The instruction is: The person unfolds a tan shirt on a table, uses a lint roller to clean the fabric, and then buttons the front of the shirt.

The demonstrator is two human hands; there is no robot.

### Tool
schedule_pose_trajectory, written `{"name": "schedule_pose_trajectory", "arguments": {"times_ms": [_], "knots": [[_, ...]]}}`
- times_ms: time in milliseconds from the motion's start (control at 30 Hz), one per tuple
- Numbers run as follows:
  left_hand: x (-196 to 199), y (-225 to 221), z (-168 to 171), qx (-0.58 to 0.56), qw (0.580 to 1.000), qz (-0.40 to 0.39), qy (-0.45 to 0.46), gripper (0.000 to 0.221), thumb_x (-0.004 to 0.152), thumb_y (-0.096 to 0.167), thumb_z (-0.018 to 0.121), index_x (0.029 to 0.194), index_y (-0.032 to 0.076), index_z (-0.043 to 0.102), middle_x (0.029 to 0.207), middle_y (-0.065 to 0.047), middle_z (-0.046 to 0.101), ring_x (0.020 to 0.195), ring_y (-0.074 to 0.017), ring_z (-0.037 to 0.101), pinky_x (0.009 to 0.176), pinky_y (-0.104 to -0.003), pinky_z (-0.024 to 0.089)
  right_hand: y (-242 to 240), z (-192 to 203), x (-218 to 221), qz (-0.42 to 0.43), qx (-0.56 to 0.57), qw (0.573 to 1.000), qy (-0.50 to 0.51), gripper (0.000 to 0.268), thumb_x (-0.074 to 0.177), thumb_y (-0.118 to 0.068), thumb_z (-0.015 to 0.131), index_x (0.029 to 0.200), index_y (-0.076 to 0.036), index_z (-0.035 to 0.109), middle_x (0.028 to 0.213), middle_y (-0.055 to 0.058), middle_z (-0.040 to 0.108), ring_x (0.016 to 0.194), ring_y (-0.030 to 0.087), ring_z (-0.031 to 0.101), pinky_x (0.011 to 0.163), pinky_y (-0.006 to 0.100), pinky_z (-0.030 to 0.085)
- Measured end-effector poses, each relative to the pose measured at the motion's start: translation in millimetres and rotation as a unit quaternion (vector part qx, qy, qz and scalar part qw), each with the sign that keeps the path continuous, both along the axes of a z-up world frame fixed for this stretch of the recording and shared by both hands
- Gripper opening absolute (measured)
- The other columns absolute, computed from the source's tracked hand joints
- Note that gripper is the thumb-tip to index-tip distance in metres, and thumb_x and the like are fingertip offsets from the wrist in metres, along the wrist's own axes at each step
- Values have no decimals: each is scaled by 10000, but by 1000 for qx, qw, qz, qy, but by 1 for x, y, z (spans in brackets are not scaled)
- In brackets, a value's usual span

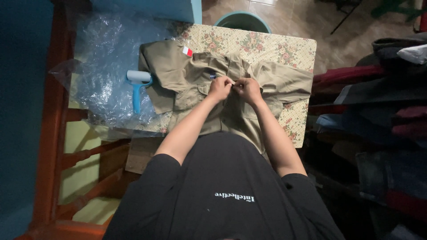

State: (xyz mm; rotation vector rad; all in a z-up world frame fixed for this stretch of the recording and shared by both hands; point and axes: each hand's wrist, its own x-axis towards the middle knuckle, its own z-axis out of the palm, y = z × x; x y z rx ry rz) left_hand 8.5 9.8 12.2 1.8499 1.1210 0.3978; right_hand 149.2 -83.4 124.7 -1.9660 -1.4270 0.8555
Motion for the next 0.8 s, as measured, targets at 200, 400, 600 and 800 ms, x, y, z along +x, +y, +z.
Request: {"name": "schedule_pose_trajectory", "arguments": {"times_ms": [200, 400, 600, 800], "knots": [[-3, -22, 39, 27, 999, 1, -17, 80, 892, 167, 698, 936, 143, 761, 843, -101, 753, 875, -327, 745, 788, -427, 578, -2, -17, 5, -32, 37, 999, -3, 74, 879, -125, 717, 925, -100, 769, 851, 120, 708, 771, 264, 655, 696, 393, 506], [-12, -36, 30, 19, 993, -73, 88, 93, 807, 194, 704, 872, 165, 765, 844, -100, 760, 920, -343, 746, 822, -467, 582, -6, 10, 3, -44, 81, 995, -35, 106, 882, -110, 701, 973, -71, 738, 896, 198, 693, 861, 411, 668, 766, 484, 510], [-21, -37, 42, 7, 996, -48, 77, 138, 813, 162, 693, 904, 161, 796, 870, -110, 771, 933, -346, 746, 829, -451, 580, -7, 4, 15, -117, 134, 982, -56, 112, 880, -153, 713, 989, -145, 732, 911, 166, 701, 902, 400, 683, 786, 488, 520], [-32, -10, 101, 90, 994, -9, -55, 120, 811, 114, 770, 928, 121, 799, 877, -157, 754, 895, -365, 734, 808, -441, 583, 6, 8, 30, -177, 176, 956, -156, 134, 849, -180, 746, 977, -211, 719, 890, 83, 723, 874, 336, 716, 735, 479, 551]]}}
